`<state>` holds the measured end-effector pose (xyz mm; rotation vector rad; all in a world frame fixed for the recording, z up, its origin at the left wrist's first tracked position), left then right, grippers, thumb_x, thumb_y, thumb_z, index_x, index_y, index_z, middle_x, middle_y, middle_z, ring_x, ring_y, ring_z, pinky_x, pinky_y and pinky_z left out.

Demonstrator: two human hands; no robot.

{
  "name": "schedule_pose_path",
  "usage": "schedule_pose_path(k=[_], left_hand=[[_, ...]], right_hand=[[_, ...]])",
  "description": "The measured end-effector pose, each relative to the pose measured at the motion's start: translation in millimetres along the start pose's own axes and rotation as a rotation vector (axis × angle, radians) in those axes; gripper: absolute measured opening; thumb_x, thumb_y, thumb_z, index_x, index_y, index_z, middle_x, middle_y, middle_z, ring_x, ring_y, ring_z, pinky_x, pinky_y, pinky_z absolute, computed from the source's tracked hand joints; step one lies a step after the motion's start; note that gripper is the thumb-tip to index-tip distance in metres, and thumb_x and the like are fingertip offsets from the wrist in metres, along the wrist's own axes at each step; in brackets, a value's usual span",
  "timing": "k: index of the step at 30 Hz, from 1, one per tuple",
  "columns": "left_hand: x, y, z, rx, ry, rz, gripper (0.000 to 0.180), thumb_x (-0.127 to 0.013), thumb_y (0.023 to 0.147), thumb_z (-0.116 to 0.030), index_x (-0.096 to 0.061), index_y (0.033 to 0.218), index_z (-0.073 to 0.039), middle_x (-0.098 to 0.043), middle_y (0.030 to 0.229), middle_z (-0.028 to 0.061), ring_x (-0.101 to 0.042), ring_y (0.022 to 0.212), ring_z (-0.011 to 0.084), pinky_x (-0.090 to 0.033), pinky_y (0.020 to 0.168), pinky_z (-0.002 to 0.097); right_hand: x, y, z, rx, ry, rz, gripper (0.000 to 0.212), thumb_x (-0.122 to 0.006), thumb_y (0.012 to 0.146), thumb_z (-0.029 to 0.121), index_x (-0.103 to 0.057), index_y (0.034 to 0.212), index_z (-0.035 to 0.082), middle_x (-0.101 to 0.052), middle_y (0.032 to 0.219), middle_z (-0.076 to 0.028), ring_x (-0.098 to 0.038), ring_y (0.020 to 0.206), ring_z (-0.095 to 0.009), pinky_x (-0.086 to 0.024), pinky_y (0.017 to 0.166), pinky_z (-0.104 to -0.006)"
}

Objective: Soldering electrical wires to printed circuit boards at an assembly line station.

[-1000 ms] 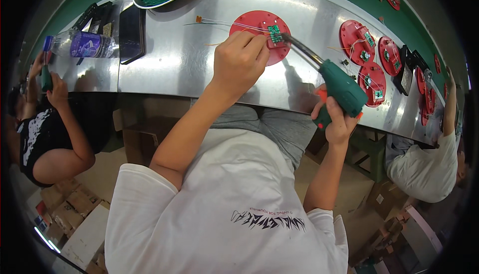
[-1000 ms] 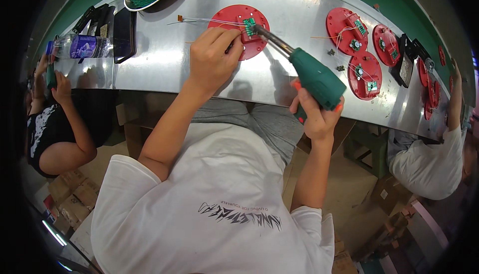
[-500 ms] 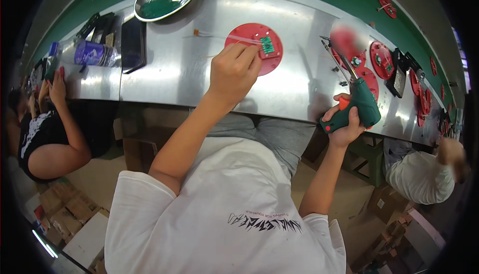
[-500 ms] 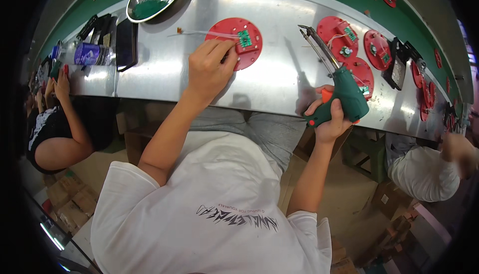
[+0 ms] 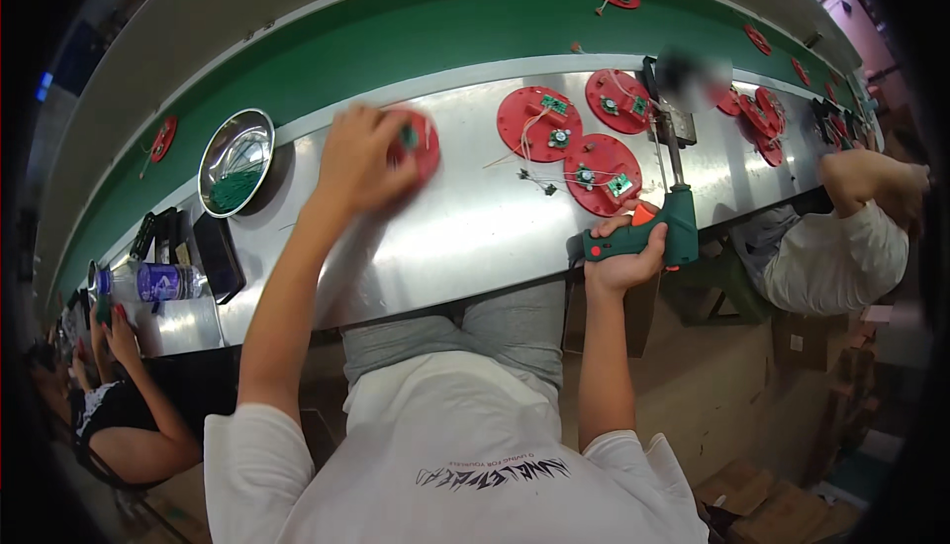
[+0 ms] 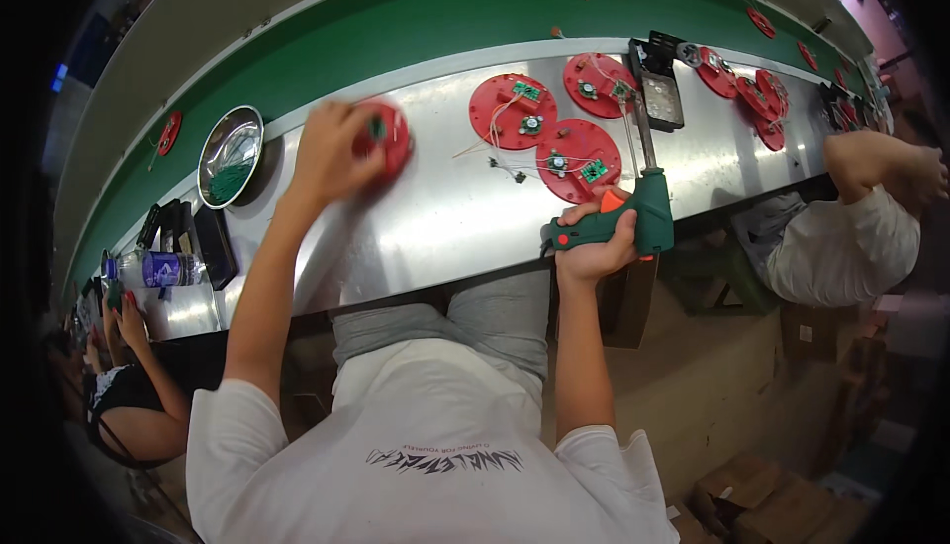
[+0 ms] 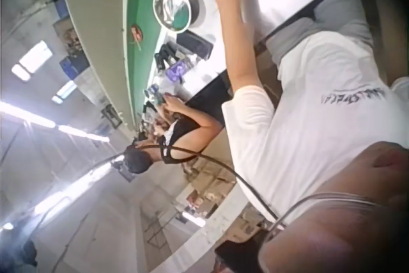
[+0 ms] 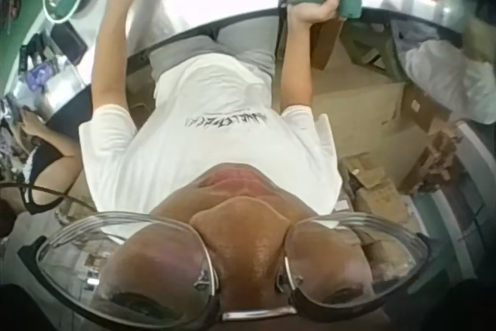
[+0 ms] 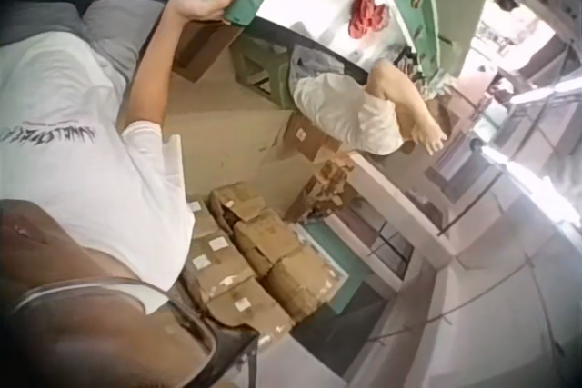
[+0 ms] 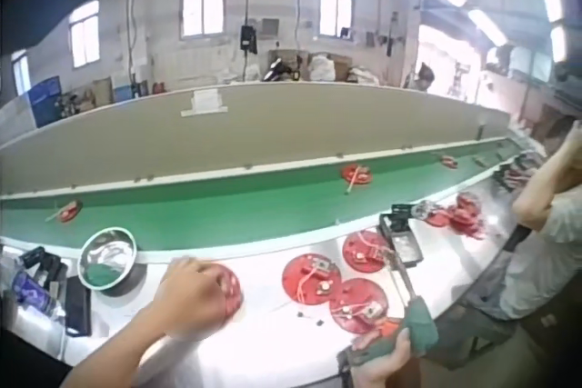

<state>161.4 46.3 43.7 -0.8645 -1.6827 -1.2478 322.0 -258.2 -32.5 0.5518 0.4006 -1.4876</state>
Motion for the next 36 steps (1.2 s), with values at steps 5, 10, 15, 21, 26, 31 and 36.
schedule_pose_path(k=[5,10,15,21,26,31,36], left_hand=[[-27.4,106.1,-52.3,0.052,-0.049,-0.401,0.038,-0.069,0.086,-0.032,-0.068,0.115,-0.007,-0.066,0.111,0.0196,-0.060,0.105,0.0380,-0.047,0.091,0.0475],[-102.8,112.2,-77.4,0.024,-0.143,-0.058,0.021,-0.068,0.078,-0.027,-0.073,0.085,-0.007,-0.069,0.084,0.0204,-0.065,0.084,0.0397,-0.053,0.075,0.0518],[-78.7,51.4,-50.0,0.071,-0.164,0.072,0.021,-0.073,0.082,-0.025,-0.071,0.093,-0.007,-0.070,0.102,0.0098,-0.062,0.098,0.0333,-0.050,0.085,0.0448],[-22.7,-55.7,12.2,0.059,-0.273,0.054,0.029,-0.073,0.081,-0.020,-0.070,0.108,-0.009,-0.067,0.115,0.0066,-0.058,0.101,0.0321,-0.046,0.094,0.0409],[48.1,-83.7,61.3,0.249,-0.565,-0.060,0.035,-0.068,0.082,-0.015,-0.070,0.116,-0.008,-0.069,0.115,0.0138,-0.059,0.116,0.0279,-0.054,0.086,0.0420],[59.6,-91.3,194.9,0.363,0.074,-0.108,0.024,-0.070,0.078,-0.017,-0.074,0.099,-0.006,-0.071,0.105,0.0156,-0.066,0.095,0.0348,-0.053,0.084,0.0425],[37.9,-93.7,226.7,0.571,-0.033,0.262,0.017,-0.068,0.080,-0.014,-0.070,0.090,-0.001,-0.067,0.100,0.0196,-0.063,0.093,0.0372,-0.050,0.085,0.0439]], right_hand=[[-4.1,2.8,-3.7,0.038,0.006,-0.144,0.048,-0.039,0.101,0.042,-0.057,0.098,-0.002,-0.054,0.059,-0.011,-0.049,0.049,-0.020,-0.045,0.049,-0.0322],[-5.2,5.0,-5.5,-0.019,0.063,-0.183,0.036,-0.050,0.099,0.035,-0.054,0.088,0.002,-0.055,0.057,-0.011,-0.053,0.044,-0.022,-0.046,0.046,-0.0331],[0.0,-1.5,2.6,-0.113,0.008,-0.078,0.049,-0.049,0.098,0.043,-0.059,0.102,-0.004,-0.053,0.062,-0.007,-0.050,0.052,-0.019,-0.043,0.053,-0.0324],[-8.3,-4.3,2.3,-0.055,-0.117,-0.045,0.048,-0.043,0.100,0.041,-0.059,0.102,-0.005,-0.053,0.061,-0.007,-0.049,0.052,-0.019,-0.044,0.053,-0.0320],[-7.0,-2.2,-1.2,-0.014,-0.102,-0.005,0.052,-0.040,0.101,0.039,-0.059,0.103,-0.009,-0.054,0.061,-0.008,-0.049,0.054,-0.019,-0.044,0.055,-0.0304],[-8.8,-3.0,-1.3,0.006,-0.168,-0.034,0.051,-0.041,0.101,0.039,-0.059,0.103,-0.009,-0.054,0.061,-0.008,-0.049,0.054,-0.019,-0.045,0.056,-0.0309],[-12.1,-5.2,0.2,0.001,-0.175,-0.060,0.049,-0.045,0.100,0.039,-0.059,0.102,-0.008,-0.054,0.061,-0.008,-0.049,0.052,-0.019,-0.045,0.056,-0.0318]])
Point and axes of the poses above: each hand's wrist, its own y-axis towards the middle knuckle, its own x-axis out of the back of the hand, z = x × y, the point moved 4 cm from there along y, towards the middle knuckle
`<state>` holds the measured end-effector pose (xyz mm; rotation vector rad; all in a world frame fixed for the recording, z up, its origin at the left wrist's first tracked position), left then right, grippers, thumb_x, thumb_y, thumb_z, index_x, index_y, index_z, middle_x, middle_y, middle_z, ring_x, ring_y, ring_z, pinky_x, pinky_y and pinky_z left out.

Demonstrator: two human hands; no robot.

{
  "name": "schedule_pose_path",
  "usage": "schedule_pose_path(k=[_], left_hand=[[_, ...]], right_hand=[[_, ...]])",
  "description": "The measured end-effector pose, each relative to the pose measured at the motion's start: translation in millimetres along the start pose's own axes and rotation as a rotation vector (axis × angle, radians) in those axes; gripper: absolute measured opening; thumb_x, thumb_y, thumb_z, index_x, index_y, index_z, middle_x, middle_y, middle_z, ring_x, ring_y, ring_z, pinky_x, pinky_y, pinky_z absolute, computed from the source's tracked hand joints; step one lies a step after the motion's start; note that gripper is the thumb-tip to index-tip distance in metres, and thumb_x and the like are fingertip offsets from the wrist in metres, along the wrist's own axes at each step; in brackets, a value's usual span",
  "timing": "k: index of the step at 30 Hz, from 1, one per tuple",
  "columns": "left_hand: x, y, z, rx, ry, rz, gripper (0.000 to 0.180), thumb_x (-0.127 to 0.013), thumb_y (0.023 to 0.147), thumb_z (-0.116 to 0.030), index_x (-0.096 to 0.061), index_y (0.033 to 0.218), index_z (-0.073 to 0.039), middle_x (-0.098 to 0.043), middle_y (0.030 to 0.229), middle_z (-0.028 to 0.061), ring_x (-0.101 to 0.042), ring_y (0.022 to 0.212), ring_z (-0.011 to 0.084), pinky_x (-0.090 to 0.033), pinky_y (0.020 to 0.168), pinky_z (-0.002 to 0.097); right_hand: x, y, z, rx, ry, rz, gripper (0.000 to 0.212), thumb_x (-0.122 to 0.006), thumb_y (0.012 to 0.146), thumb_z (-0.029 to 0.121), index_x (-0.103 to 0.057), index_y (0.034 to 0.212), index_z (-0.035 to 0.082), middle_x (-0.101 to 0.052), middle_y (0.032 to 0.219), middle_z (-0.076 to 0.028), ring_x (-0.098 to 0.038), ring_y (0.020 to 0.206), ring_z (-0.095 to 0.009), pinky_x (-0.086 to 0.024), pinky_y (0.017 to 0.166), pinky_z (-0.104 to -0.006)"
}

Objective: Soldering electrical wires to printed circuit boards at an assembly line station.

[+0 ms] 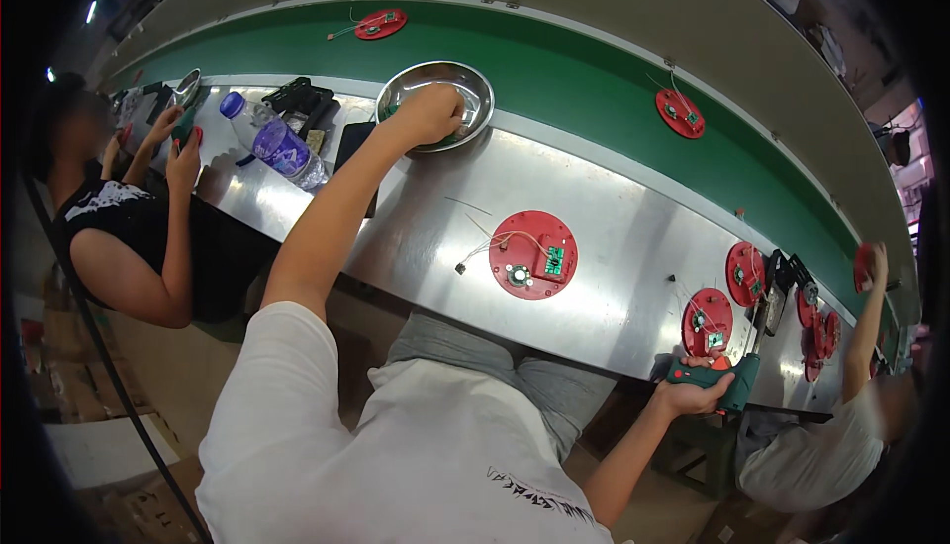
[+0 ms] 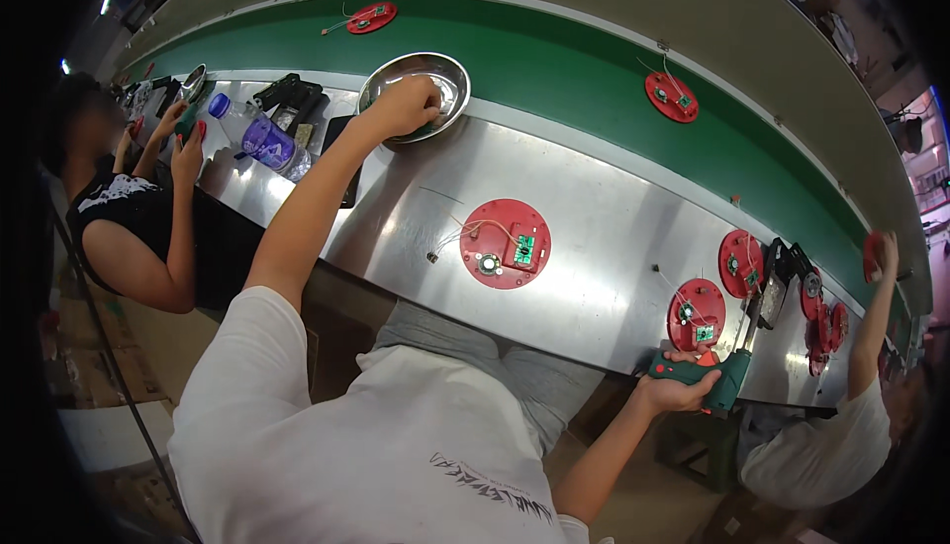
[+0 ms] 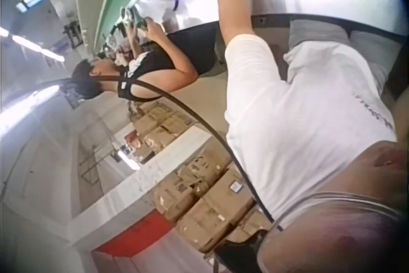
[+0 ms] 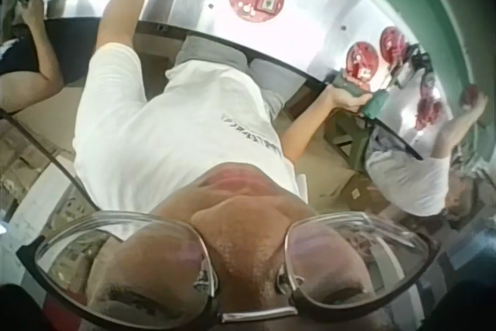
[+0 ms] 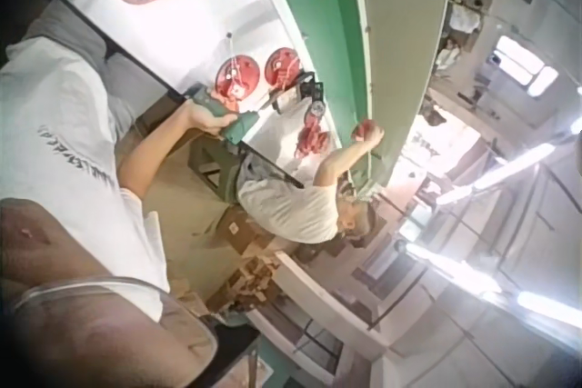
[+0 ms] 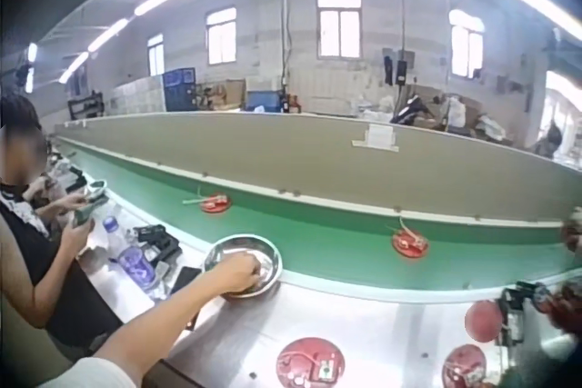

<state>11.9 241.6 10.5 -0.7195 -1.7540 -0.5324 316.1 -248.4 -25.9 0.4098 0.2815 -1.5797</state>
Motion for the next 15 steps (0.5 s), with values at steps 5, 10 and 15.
schedule_pose_path(k=[5,10,15], left_hand=[[-14.3,4.8,12.3,-0.193,0.163,-0.097,0.014,-0.062,0.083,-0.010,-0.069,0.089,0.000,-0.068,0.095,0.0210,-0.065,0.089,0.0385,-0.053,0.081,0.0438],[10.1,-10.3,13.2,-0.191,-0.332,-0.250,0.013,-0.067,0.089,-0.009,-0.064,0.094,0.002,-0.066,0.092,0.0141,-0.064,0.086,0.0249,-0.051,0.078,0.0360],[52.5,-27.4,-18.7,-0.320,-0.784,-0.552,0.007,-0.063,0.092,-0.001,-0.065,0.097,0.003,-0.071,0.104,0.0104,-0.068,0.094,0.0175,-0.054,0.088,0.0298]], right_hand=[[-4.0,-3.2,4.1,-0.063,0.082,0.051,0.047,-0.048,0.100,0.040,-0.059,0.099,-0.006,-0.054,0.061,-0.008,-0.049,0.052,-0.019,-0.045,0.055,-0.0324],[4.2,0.6,0.5,-0.039,0.017,0.028,0.046,-0.047,0.100,0.041,-0.058,0.099,-0.004,-0.054,0.061,-0.007,-0.051,0.052,-0.019,-0.045,0.053,-0.0326],[9.8,1.3,0.8,-0.010,-0.027,0.124,0.043,-0.049,0.098,0.039,-0.059,0.103,-0.002,-0.056,0.062,-0.009,-0.053,0.049,-0.020,-0.047,0.050,-0.0329]])
Point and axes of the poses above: each hand's wrist, its own y-axis towards the middle knuckle, its own x-axis out of the back of the hand, z = x × y, the point moved 4 cm from there along y, towards the middle knuckle
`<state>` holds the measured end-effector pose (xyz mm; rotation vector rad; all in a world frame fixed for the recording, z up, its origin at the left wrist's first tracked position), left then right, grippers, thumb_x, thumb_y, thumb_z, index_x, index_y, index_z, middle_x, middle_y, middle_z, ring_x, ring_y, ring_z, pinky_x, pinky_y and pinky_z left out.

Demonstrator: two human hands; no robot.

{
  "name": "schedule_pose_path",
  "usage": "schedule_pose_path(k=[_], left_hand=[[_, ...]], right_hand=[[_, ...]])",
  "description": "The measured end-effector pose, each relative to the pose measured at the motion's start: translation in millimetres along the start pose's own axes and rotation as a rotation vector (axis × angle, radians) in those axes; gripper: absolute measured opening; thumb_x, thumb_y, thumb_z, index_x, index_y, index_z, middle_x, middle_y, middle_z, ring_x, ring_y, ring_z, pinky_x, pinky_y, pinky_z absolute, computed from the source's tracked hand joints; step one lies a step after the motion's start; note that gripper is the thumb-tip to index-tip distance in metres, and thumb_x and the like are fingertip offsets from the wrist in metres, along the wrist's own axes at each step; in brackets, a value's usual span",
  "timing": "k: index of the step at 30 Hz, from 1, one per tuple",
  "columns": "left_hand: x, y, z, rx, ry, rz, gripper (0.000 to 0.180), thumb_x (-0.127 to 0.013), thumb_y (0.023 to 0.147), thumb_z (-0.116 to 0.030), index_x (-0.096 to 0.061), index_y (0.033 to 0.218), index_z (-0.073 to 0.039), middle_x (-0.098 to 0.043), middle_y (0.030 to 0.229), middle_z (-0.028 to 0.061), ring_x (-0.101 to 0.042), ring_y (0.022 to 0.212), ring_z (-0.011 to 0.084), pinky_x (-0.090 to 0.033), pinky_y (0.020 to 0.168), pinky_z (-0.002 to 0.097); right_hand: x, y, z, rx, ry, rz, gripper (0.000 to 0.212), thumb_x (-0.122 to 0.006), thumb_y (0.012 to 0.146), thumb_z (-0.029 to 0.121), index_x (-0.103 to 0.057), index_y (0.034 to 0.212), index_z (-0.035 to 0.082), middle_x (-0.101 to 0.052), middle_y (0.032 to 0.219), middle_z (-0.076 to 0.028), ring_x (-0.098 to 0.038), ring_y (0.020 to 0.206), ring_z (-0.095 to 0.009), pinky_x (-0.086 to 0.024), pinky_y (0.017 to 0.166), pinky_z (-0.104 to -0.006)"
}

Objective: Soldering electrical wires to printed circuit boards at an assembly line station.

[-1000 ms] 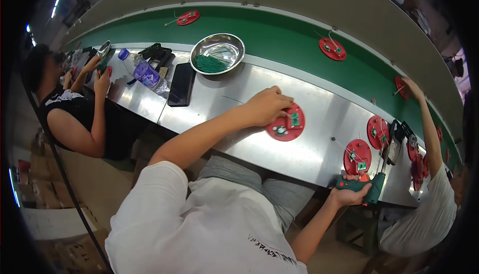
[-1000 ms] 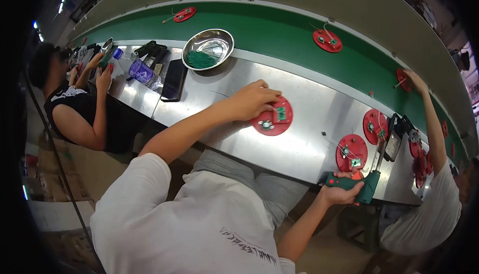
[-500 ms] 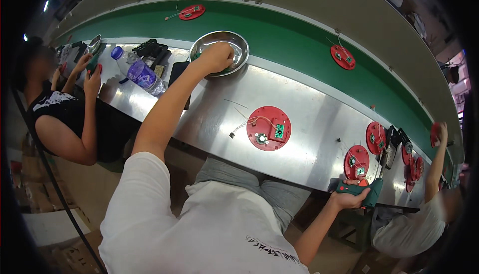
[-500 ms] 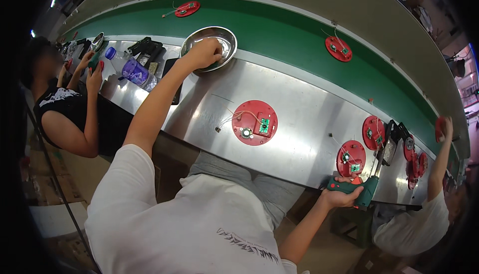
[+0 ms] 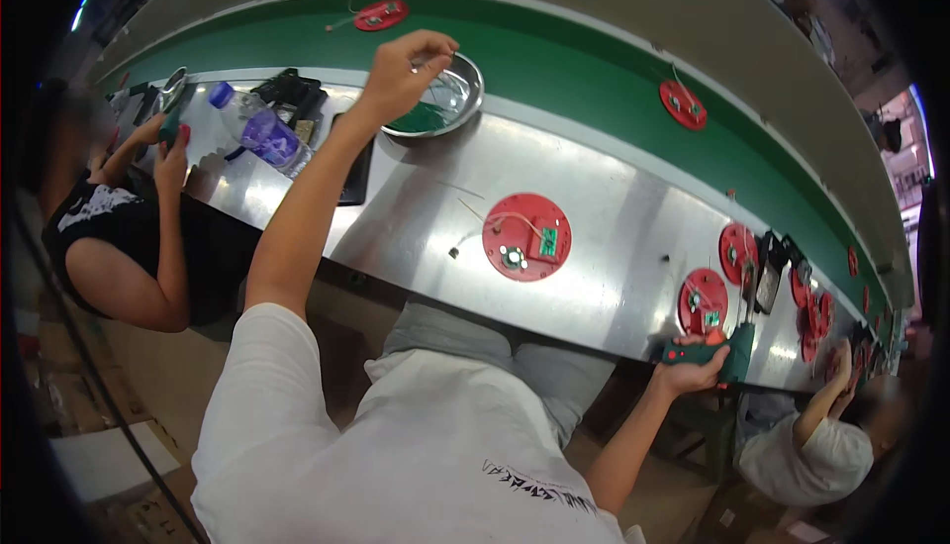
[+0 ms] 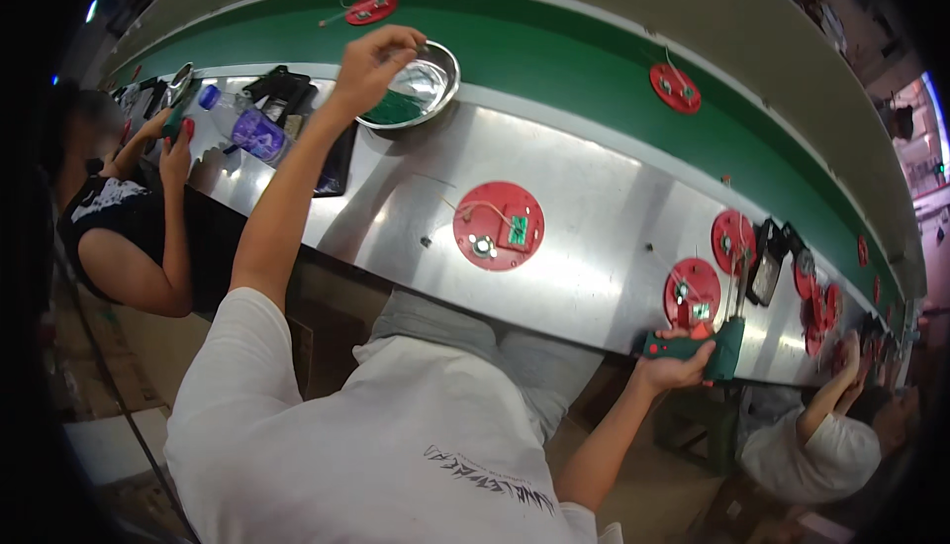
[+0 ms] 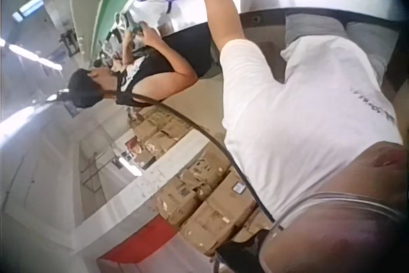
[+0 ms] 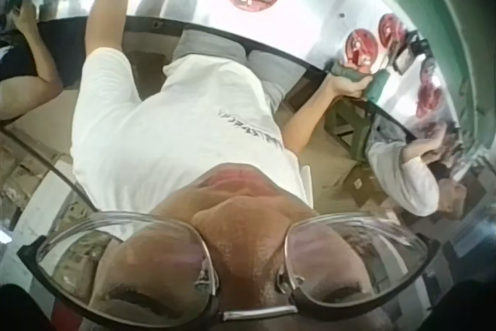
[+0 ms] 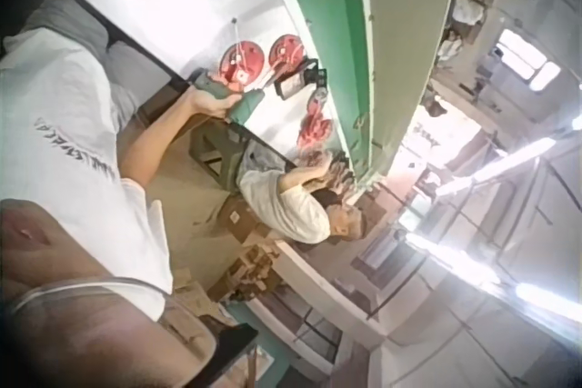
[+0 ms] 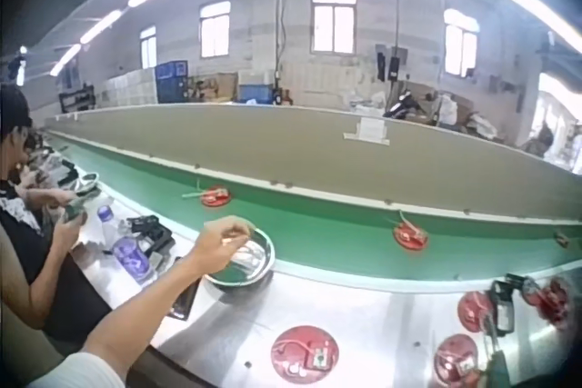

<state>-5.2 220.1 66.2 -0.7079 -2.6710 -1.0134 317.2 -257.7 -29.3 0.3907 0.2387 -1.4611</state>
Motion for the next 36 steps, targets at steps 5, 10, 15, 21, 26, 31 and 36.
schedule_pose_path(k=[5,10,15,21,26,31,36], left_hand=[[-62.3,-64.5,-124.8,-0.057,0.070,0.368,0.011,-0.062,0.087,0.003,-0.064,0.097,0.001,-0.068,0.089,0.0147,-0.068,0.075,0.0244,-0.053,0.071,0.0317],[-121.3,-136.8,-110.4,-0.033,0.128,0.197,0.007,-0.067,0.081,-0.004,-0.064,0.087,-0.002,-0.064,0.080,0.0137,-0.063,0.072,0.0316,-0.052,0.063,0.0395],[-140.4,-163.8,-102.2,-0.087,0.250,0.075,0.009,-0.069,0.077,0.000,-0.066,0.085,-0.001,-0.061,0.074,0.0111,-0.060,0.064,0.0272,-0.048,0.057,0.0370],[-143.6,-167.3,-99.6,-0.082,0.319,0.028,0.010,-0.070,0.075,0.001,-0.065,0.083,-0.002,-0.060,0.074,0.0098,-0.059,0.062,0.0269,-0.048,0.056,0.0369],[-143.9,-166.6,-98.3,-0.094,0.349,0.029,0.010,-0.070,0.075,0.000,-0.066,0.084,-0.002,-0.061,0.074,0.0096,-0.060,0.063,0.0273,-0.048,0.056,0.0372],[-145.5,-165.6,-97.8,-0.102,0.370,0.053,0.012,-0.071,0.074,-0.001,-0.067,0.085,-0.003,-0.062,0.076,0.0095,-0.061,0.064,0.0278,-0.049,0.057,0.0376],[-146.2,-166.4,-96.2,-0.106,0.365,0.045,0.012,-0.071,0.074,-0.001,-0.067,0.085,-0.003,-0.062,0.076,0.0097,-0.062,0.064,0.0278,-0.050,0.056,0.0376]], right_hand=[[-20.3,-12.9,-0.1,0.144,-0.061,0.307,0.049,-0.050,0.095,0.028,-0.047,0.126,-0.010,-0.064,0.102,-0.025,-0.059,0.049,-0.022,-0.049,0.047,-0.0303],[-41.6,-62.7,5.5,-0.009,-0.098,0.674,0.052,-0.056,0.093,0.025,-0.048,0.130,-0.010,-0.062,0.110,-0.023,-0.060,0.052,-0.020,-0.050,0.046,-0.0312],[-42.0,-95.6,5.3,-0.170,-0.148,0.951,0.048,-0.063,0.091,0.020,-0.055,0.130,-0.008,-0.065,0.109,-0.020,-0.061,0.059,-0.021,-0.047,0.055,-0.0304],[-55.7,-104.0,10.6,-0.073,-0.312,1.091,0.042,-0.061,0.091,0.012,-0.057,0.127,-0.008,-0.066,0.109,-0.019,-0.062,0.060,-0.022,-0.047,0.054,-0.0314],[-58.5,-103.9,8.2,-0.051,-0.360,1.137,0.038,-0.060,0.091,0.009,-0.058,0.124,-0.009,-0.066,0.108,-0.019,-0.062,0.060,-0.022,-0.047,0.052,-0.0309],[-60.5,-103.9,5.5,-0.102,-0.331,1.102,0.035,-0.060,0.090,0.009,-0.059,0.120,-0.009,-0.065,0.105,-0.019,-0.062,0.060,-0.023,-0.048,0.051,-0.0310],[-64.1,-100.8,3.2,-0.187,-0.260,1.072,0.042,-0.060,0.090,0.013,-0.055,0.125,-0.009,-0.064,0.103,-0.022,-0.061,0.058,-0.023,-0.049,0.049,-0.0302]])
Point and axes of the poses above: each hand's wrist, its own y-axis towards the middle knuckle, its own x-axis out of the back of the hand, z = x × y, the point moved 4 cm from there along y, towards the middle knuckle
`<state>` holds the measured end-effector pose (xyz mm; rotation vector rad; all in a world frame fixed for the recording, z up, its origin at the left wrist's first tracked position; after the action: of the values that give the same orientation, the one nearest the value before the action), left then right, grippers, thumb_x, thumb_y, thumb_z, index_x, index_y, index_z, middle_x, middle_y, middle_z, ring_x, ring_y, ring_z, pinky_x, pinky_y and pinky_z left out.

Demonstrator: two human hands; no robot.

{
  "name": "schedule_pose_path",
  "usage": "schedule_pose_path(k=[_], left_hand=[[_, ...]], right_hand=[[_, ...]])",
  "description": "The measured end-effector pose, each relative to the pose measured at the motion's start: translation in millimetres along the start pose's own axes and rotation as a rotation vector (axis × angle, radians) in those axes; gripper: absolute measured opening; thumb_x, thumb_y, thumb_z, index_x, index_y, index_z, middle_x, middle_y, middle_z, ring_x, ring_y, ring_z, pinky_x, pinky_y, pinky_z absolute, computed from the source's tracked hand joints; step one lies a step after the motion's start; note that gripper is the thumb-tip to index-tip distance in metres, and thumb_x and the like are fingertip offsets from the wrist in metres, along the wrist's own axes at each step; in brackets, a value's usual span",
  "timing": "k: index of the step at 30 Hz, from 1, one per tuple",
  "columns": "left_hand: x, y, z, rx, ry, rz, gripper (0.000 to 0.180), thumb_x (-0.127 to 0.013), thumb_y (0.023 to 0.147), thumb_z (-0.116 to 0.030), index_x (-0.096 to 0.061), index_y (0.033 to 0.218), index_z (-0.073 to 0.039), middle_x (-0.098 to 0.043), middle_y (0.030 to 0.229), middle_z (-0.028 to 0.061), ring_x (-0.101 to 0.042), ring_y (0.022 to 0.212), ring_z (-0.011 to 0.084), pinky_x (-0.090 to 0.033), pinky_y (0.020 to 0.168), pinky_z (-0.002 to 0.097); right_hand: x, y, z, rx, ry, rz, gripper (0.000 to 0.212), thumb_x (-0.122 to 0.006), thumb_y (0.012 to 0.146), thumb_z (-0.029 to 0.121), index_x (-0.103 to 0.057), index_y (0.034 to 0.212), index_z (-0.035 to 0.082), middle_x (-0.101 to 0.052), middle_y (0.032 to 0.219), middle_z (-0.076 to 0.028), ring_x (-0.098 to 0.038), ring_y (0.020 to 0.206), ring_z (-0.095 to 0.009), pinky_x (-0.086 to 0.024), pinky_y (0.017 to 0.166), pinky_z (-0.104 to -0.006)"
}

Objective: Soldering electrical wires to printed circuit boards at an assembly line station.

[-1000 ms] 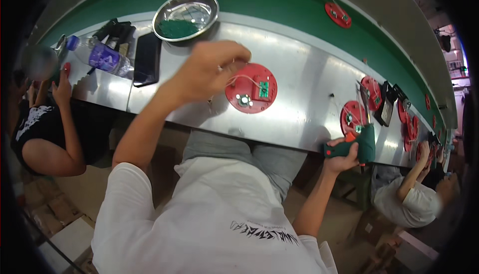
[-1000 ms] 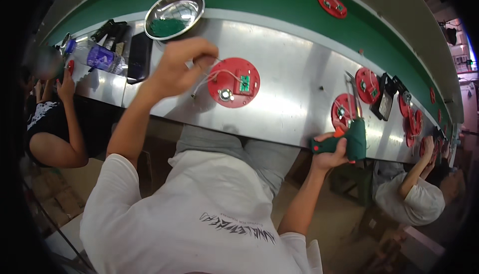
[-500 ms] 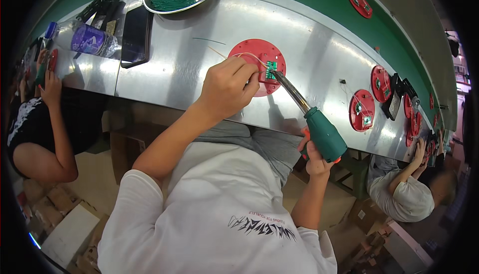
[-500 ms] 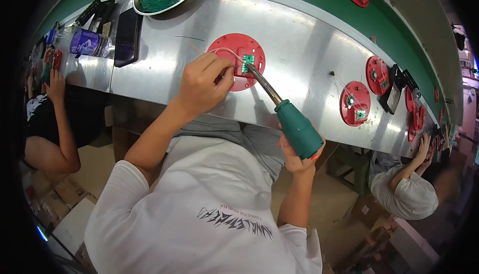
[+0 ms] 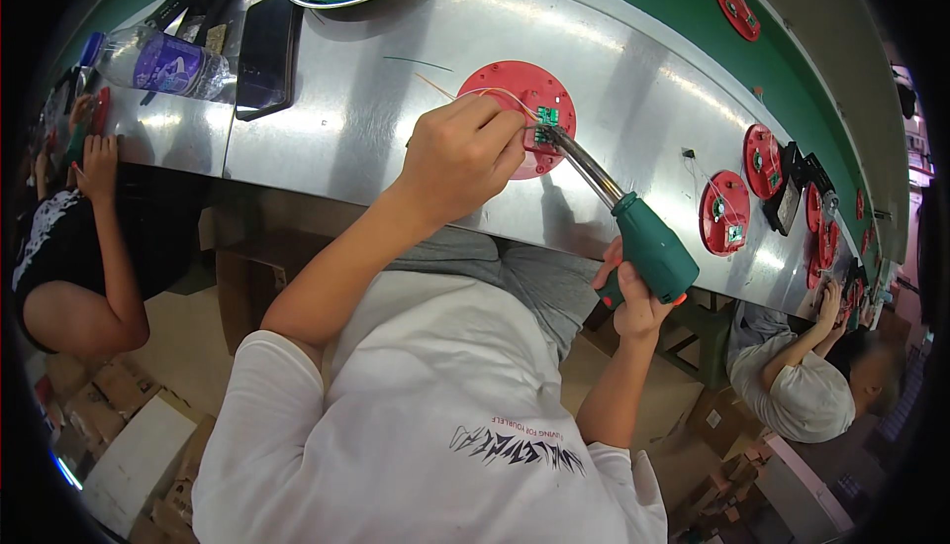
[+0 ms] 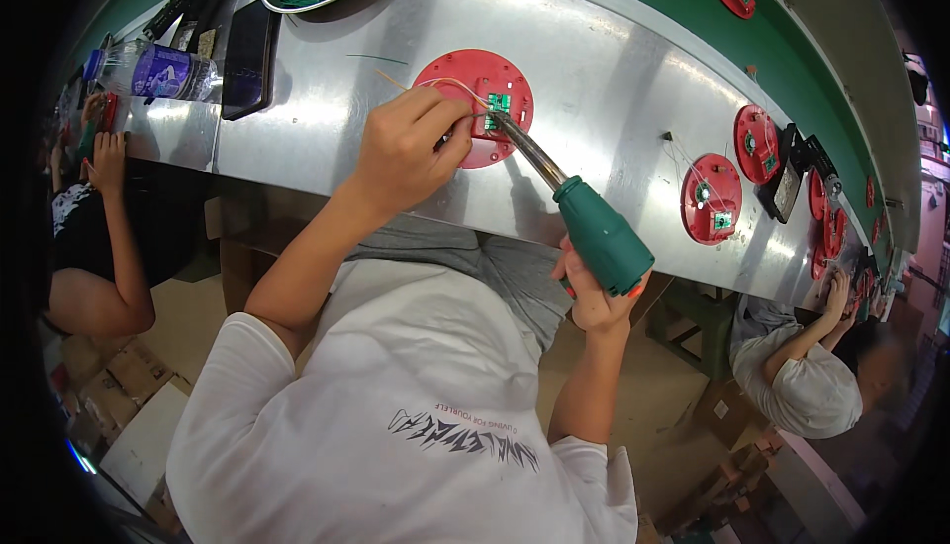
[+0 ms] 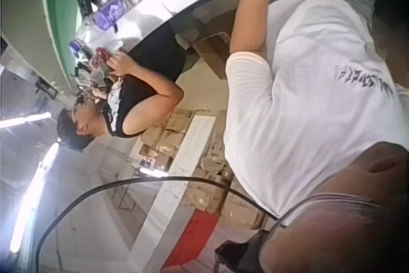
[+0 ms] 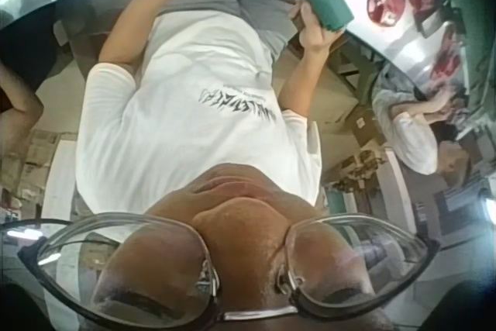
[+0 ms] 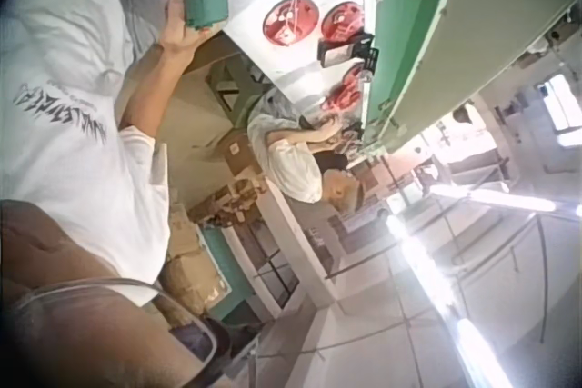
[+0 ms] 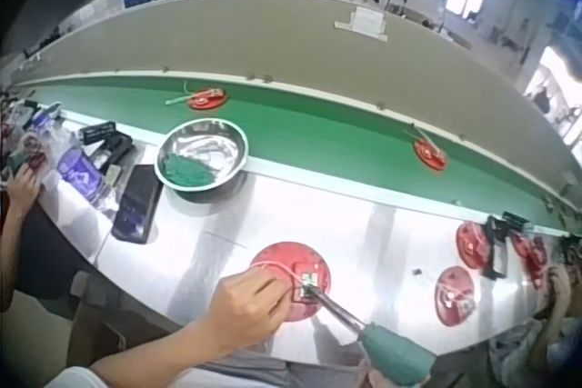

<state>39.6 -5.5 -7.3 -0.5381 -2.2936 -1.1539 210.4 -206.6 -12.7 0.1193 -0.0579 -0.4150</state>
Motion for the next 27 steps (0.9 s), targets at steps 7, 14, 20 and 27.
schedule_pose_path(k=[7,14,20,27], left_hand=[[0.6,1.0,-0.7,-0.015,0.011,-0.002,0.011,-0.071,0.074,-0.001,-0.066,0.084,-0.003,-0.062,0.075,0.0098,-0.062,0.064,0.0279,-0.050,0.056,0.0377],[-0.5,1.3,-0.6,-0.030,0.021,-0.029,0.007,-0.068,0.077,-0.006,-0.061,0.078,-0.005,-0.060,0.074,0.0076,-0.061,0.064,0.0252,-0.051,0.055,0.0364],[0.8,1.6,3.4,0.085,-0.115,0.004,0.008,-0.069,0.079,-0.006,-0.062,0.081,-0.005,-0.063,0.078,0.0085,-0.063,0.067,0.0272,-0.051,0.058,0.0378],[-0.3,1.9,2.5,0.076,-0.087,0.035,0.008,-0.069,0.079,-0.007,-0.062,0.082,-0.005,-0.064,0.081,0.0082,-0.064,0.070,0.0271,-0.052,0.060,0.0373]], right_hand=[[7.4,-4.0,2.9,0.067,0.135,-0.113,0.043,-0.060,0.091,0.011,-0.054,0.128,-0.010,-0.066,0.109,-0.024,-0.063,0.062,-0.023,-0.051,0.053,-0.0323],[8.7,-8.1,2.7,0.061,0.110,-0.132,0.044,-0.061,0.091,0.013,-0.055,0.128,-0.010,-0.066,0.109,-0.024,-0.062,0.062,-0.023,-0.051,0.052,-0.0321],[5.8,-10.9,1.0,0.056,0.112,-0.103,0.045,-0.063,0.091,0.012,-0.055,0.129,-0.009,-0.066,0.111,-0.024,-0.063,0.063,-0.022,-0.052,0.054,-0.0316],[-0.8,-8.3,7.7,0.038,0.077,-0.080,0.036,-0.063,0.086,0.002,-0.062,0.120,-0.009,-0.069,0.105,-0.021,-0.063,0.063,-0.019,-0.052,0.055,-0.0305]])
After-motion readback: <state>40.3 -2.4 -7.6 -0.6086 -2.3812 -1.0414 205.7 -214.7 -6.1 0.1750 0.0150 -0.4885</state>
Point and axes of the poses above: each hand's wrist, its own y-axis towards the middle knuckle, its own x-axis out of the back of the hand, z = x × y, the point moved 4 cm from there along y, towards the middle knuckle
